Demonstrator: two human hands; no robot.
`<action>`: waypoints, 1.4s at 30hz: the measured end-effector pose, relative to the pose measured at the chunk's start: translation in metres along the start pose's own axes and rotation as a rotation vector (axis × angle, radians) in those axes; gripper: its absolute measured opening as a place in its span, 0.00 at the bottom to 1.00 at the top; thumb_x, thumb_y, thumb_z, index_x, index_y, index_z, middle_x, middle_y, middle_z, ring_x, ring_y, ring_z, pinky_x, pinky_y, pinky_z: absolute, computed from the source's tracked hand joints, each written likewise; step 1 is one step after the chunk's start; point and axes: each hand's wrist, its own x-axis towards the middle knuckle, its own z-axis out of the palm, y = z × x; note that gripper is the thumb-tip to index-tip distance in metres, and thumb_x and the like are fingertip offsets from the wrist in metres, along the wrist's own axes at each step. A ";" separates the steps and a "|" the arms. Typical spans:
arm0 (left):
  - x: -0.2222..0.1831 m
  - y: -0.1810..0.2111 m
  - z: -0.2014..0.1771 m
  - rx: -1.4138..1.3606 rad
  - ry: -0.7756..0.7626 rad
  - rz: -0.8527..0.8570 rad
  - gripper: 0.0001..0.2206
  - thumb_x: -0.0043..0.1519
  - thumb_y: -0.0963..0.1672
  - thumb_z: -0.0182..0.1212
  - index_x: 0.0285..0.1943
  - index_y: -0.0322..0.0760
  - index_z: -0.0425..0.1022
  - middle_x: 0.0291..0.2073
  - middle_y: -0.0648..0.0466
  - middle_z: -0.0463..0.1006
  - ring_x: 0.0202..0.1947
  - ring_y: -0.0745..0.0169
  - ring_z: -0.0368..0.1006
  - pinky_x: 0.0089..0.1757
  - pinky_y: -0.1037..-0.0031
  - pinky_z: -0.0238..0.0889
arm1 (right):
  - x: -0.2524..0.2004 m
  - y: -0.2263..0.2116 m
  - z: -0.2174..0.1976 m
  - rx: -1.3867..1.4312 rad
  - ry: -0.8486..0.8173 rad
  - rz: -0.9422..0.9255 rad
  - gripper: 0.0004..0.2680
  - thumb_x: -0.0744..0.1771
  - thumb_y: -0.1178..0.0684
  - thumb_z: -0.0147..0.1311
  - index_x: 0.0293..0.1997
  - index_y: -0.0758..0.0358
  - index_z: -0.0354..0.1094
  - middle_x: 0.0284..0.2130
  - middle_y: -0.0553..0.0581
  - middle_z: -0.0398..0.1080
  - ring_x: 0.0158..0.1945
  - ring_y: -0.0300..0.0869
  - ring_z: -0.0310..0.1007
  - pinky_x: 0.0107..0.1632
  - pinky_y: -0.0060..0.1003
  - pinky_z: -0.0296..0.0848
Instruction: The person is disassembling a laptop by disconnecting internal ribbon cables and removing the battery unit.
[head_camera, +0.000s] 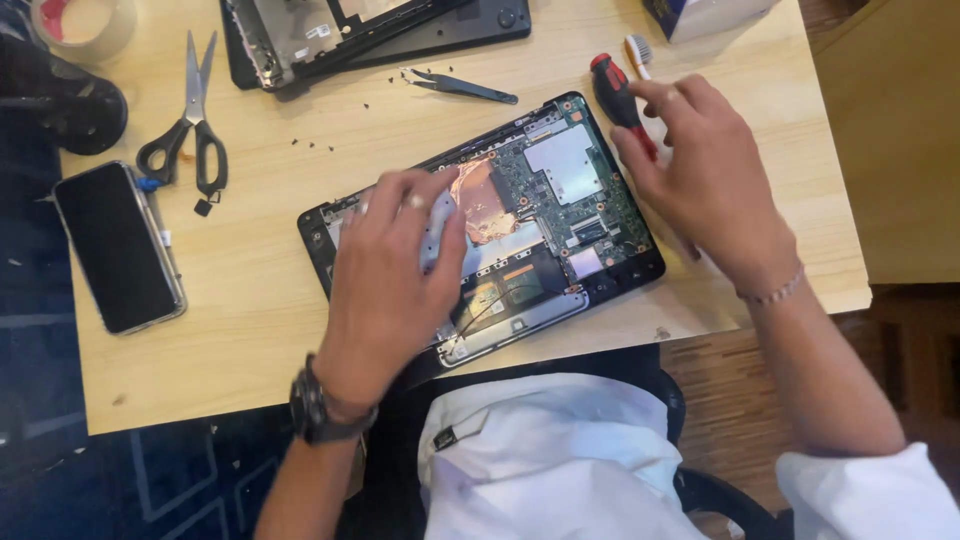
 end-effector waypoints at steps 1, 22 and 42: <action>0.013 -0.009 0.002 0.006 0.006 -0.001 0.15 0.68 0.43 0.54 0.62 0.33 0.74 0.49 0.46 0.73 0.49 0.46 0.72 0.45 0.54 0.62 | 0.012 0.001 0.003 0.003 0.004 -0.007 0.15 0.71 0.57 0.60 0.64 0.75 0.69 0.42 0.68 0.70 0.43 0.55 0.71 0.47 0.49 0.70; 0.073 -0.075 0.066 -0.097 -0.271 0.201 0.23 0.63 0.53 0.67 0.61 0.36 0.76 0.46 0.51 0.69 0.37 0.49 0.71 0.41 0.56 0.64 | 0.030 0.053 0.004 0.071 0.211 0.065 0.10 0.76 0.64 0.56 0.64 0.80 0.67 0.27 0.61 0.67 0.25 0.42 0.59 0.28 0.39 0.58; 0.080 -0.212 -0.007 0.296 0.877 -0.143 0.05 0.68 0.43 0.62 0.40 0.42 0.82 0.20 0.59 0.79 0.20 0.67 0.75 0.26 0.71 0.67 | 0.129 -0.019 0.012 0.904 0.210 -0.454 0.09 0.78 0.56 0.47 0.60 0.69 0.49 0.52 0.78 0.68 0.57 0.61 0.75 0.53 0.44 0.77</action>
